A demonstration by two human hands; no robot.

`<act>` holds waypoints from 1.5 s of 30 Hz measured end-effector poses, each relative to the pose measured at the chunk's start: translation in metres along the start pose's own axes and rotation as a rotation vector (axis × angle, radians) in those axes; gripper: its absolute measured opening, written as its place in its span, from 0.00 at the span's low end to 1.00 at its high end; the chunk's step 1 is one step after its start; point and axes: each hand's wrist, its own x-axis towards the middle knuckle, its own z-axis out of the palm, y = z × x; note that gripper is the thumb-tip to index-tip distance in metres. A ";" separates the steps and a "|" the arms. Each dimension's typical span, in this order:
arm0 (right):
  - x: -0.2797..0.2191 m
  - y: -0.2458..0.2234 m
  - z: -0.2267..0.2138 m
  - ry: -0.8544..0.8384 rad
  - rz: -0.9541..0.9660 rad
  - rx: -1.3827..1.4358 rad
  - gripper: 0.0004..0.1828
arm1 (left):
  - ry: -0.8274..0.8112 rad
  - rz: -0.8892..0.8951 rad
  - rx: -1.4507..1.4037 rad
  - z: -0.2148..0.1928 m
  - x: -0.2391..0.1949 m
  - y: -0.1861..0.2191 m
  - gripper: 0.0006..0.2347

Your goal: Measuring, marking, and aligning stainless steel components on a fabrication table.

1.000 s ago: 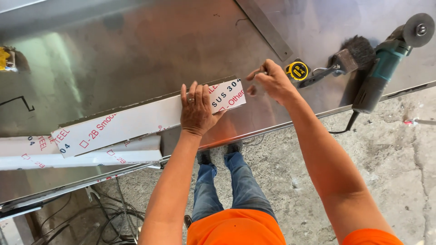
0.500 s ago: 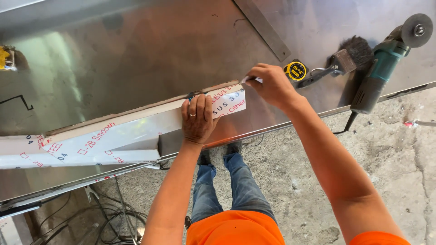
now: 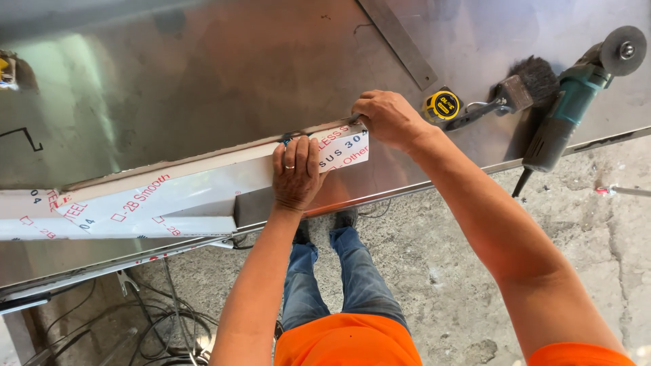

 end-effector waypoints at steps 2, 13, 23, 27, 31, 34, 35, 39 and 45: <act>-0.006 -0.003 -0.007 -0.005 -0.008 0.023 0.03 | 0.016 -0.006 0.011 0.002 -0.003 0.003 0.34; -0.031 -0.014 -0.018 0.144 -0.020 0.150 0.05 | 0.000 -0.007 -0.020 -0.002 0.006 -0.002 0.36; -0.030 -0.017 0.011 0.290 -0.021 0.039 0.07 | -0.120 -0.076 -0.095 0.001 0.019 -0.008 0.44; -0.031 -0.018 0.026 0.385 -0.007 0.071 0.06 | -0.171 -0.095 -0.116 0.007 0.023 -0.016 0.46; -0.022 -0.014 0.034 0.446 0.001 0.075 0.06 | -0.176 -0.117 -0.123 0.008 0.026 -0.018 0.47; -0.023 -0.010 0.040 0.417 0.026 0.055 0.05 | -0.215 -0.120 -0.125 0.011 0.025 -0.021 0.47; -0.022 -0.009 0.040 0.402 0.031 0.045 0.04 | -0.219 -0.119 -0.132 0.013 0.025 -0.022 0.47; -0.018 -0.005 0.043 0.411 0.034 0.051 0.04 | -0.238 -0.137 -0.134 0.012 0.027 -0.021 0.47; -0.012 -0.002 0.043 0.393 0.038 0.042 0.05 | -0.250 -0.133 -0.124 0.013 0.029 -0.021 0.48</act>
